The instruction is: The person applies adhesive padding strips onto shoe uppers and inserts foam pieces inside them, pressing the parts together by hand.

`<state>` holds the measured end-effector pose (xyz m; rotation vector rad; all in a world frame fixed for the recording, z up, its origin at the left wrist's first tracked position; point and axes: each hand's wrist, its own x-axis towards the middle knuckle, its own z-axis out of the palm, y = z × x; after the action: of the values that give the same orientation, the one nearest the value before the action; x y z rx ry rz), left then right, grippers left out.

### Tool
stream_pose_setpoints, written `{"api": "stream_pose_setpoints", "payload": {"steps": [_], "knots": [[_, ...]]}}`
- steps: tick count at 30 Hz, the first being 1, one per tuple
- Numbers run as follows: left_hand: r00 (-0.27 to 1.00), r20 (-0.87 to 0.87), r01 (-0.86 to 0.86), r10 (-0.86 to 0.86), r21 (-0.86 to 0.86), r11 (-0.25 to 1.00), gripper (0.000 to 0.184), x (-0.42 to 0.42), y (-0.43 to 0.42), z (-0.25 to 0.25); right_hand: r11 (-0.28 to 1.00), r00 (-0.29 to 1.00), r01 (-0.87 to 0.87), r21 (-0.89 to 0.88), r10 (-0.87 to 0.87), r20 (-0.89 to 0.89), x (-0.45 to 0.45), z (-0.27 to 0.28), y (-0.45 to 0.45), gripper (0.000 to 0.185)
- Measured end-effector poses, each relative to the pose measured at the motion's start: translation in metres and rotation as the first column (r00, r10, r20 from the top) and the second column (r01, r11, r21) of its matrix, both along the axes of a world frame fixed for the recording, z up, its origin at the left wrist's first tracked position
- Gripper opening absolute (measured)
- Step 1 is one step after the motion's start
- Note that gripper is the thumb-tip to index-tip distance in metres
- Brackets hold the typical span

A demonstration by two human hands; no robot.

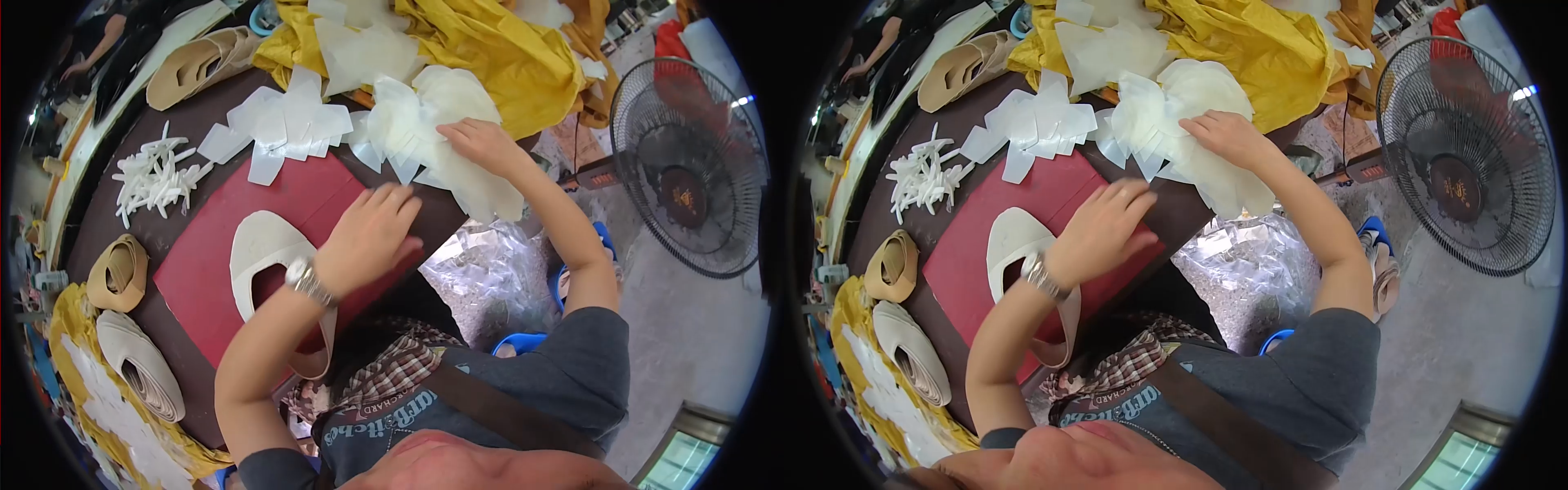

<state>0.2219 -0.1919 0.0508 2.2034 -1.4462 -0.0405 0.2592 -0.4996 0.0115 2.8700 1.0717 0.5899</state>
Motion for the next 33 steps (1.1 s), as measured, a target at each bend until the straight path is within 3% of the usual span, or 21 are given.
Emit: {"api": "stream_pose_setpoints", "payload": {"steps": [3, 5, 7, 11, 16, 23, 33], "knots": [[0.981, 0.181, -0.070, 0.073, -0.022, 0.997, 0.055, 0.039, -0.029, -0.026, 0.993, 0.999, 0.035, 0.113, -0.034, -0.009, 0.008, 0.004, 0.002, 0.038], [0.990, 0.074, -0.126, 0.123, 0.039, 0.991, 0.052, 0.050, -0.036, -0.043, 0.980, 0.996, 0.060, 0.190, -0.071, 0.048, 0.017, 0.004, 0.012, 0.037], [0.988, -0.046, -0.139, 0.146, 0.133, 0.981, 0.050, 0.055, -0.035, -0.056, 0.983, 0.999, 0.033, 0.182, -0.033, -0.002, 0.021, 0.010, 0.017, 0.036], [0.985, 0.097, -0.152, 0.140, 0.137, 0.979, 0.056, 0.052, -0.030, -0.068, 0.986, 1.000, 0.018, 0.166, -0.016, -0.013, 0.003, 0.036, 0.026, 0.034], [0.973, 0.147, -0.197, 0.178, 0.126, 0.972, 0.053, 0.052, -0.033, -0.077, 0.990, 0.996, -0.084, -0.114, 0.084, -0.008, 0.006, 0.030, 0.013, 0.033], [0.968, 0.099, -0.242, 0.230, 0.143, 0.960, 0.055, 0.047, -0.035, -0.083, 0.965, 0.982, -0.185, -0.185, 0.188, -0.004, 0.014, 0.033, 0.013, 0.034], [0.972, 0.045, -0.236, 0.231, 0.182, 0.955, 0.054, 0.049, -0.038, -0.078, 0.995, 0.999, 0.046, -0.086, -0.047, -0.004, 0.057, 0.041, 0.002, 0.029]]}}
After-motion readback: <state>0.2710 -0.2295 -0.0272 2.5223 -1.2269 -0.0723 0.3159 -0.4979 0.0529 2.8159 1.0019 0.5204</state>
